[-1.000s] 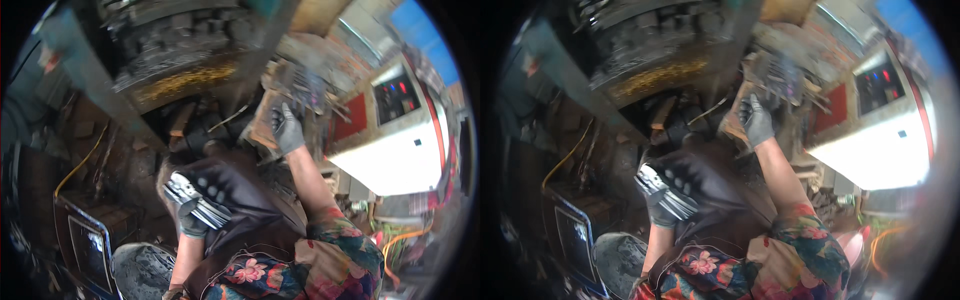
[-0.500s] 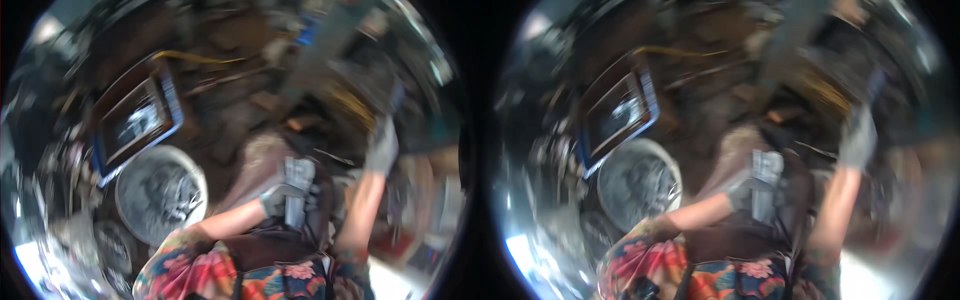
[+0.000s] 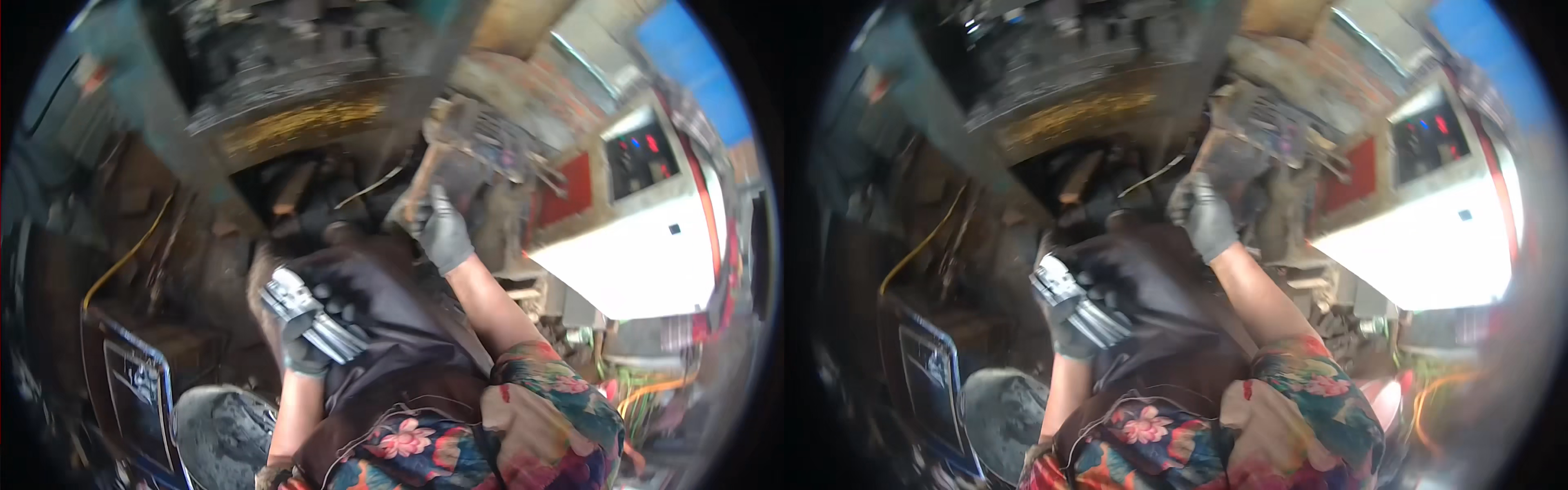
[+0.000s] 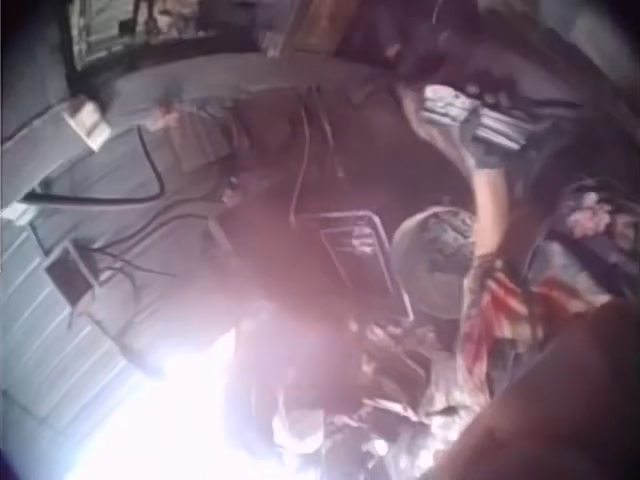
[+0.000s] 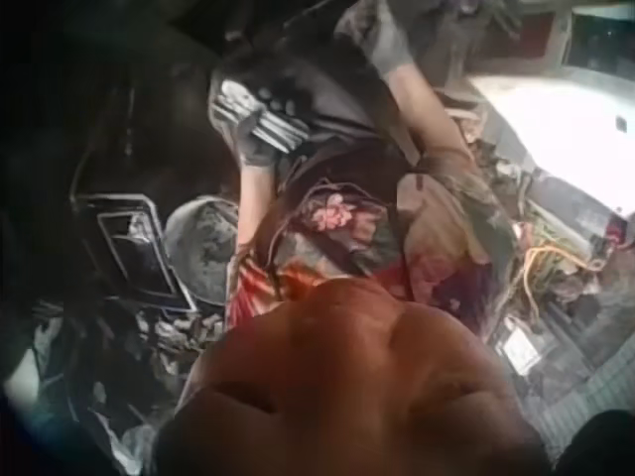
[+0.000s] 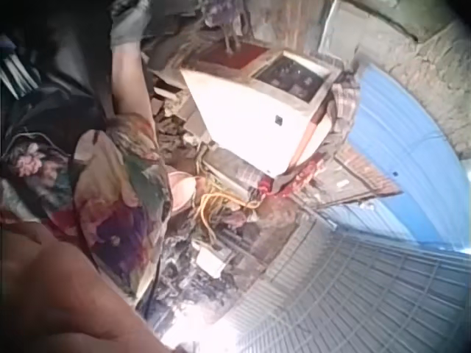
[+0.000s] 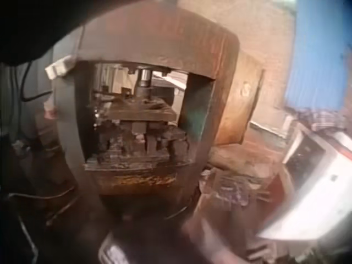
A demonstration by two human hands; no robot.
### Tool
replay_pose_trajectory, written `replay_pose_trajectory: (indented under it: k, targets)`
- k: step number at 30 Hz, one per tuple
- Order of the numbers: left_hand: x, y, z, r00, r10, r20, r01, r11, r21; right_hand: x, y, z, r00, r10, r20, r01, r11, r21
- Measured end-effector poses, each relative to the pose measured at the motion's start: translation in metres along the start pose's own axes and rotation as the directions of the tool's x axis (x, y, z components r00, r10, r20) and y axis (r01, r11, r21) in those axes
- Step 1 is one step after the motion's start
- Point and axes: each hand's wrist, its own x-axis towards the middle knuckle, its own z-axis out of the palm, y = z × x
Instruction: The person takes heated metal pieces from a furnace using tongs, feeds them into a press machine, and sorts metal knife blanks in their lap by hand.
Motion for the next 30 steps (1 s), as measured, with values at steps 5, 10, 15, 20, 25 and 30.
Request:
replay_pose_trajectory:
  k: [5,10,15,20,25,30]
  targets:
    - [0.001,-0.003,-0.014,0.994,-0.085,-0.072,0.083,0.996,-0.022,-0.013,-0.066,-0.114,0.863,-0.152,-0.481,0.106,0.987,-0.122]
    - [0.002,-0.014,-0.002,0.985,-0.16,-0.07,0.161,0.987,0.004,0.022,-0.092,-0.141,0.802,-0.317,-0.506,0.096,0.905,-0.414]
    - [0.006,-0.008,-0.002,0.99,-0.112,-0.083,0.117,0.991,0.058,-0.034,-0.065,-0.073,0.87,-0.406,-0.281,0.309,0.892,-0.33]
    - [0.002,-0.006,-0.005,0.993,-0.094,-0.071,0.094,0.996,0.005,-0.002,-0.077,0.049,0.903,-0.402,0.152,0.412,0.709,-0.572]
    - [0.004,-0.001,-0.005,0.984,-0.166,-0.06,0.168,0.986,0.024,0.067,-0.072,0.16,0.915,-0.253,0.314,0.386,0.777,-0.498]
    - [0.004,-0.002,-0.01,0.986,-0.161,-0.042,0.159,0.986,-0.047,0.141,-0.078,0.194,0.972,-0.094,0.216,0.189,0.858,-0.477]
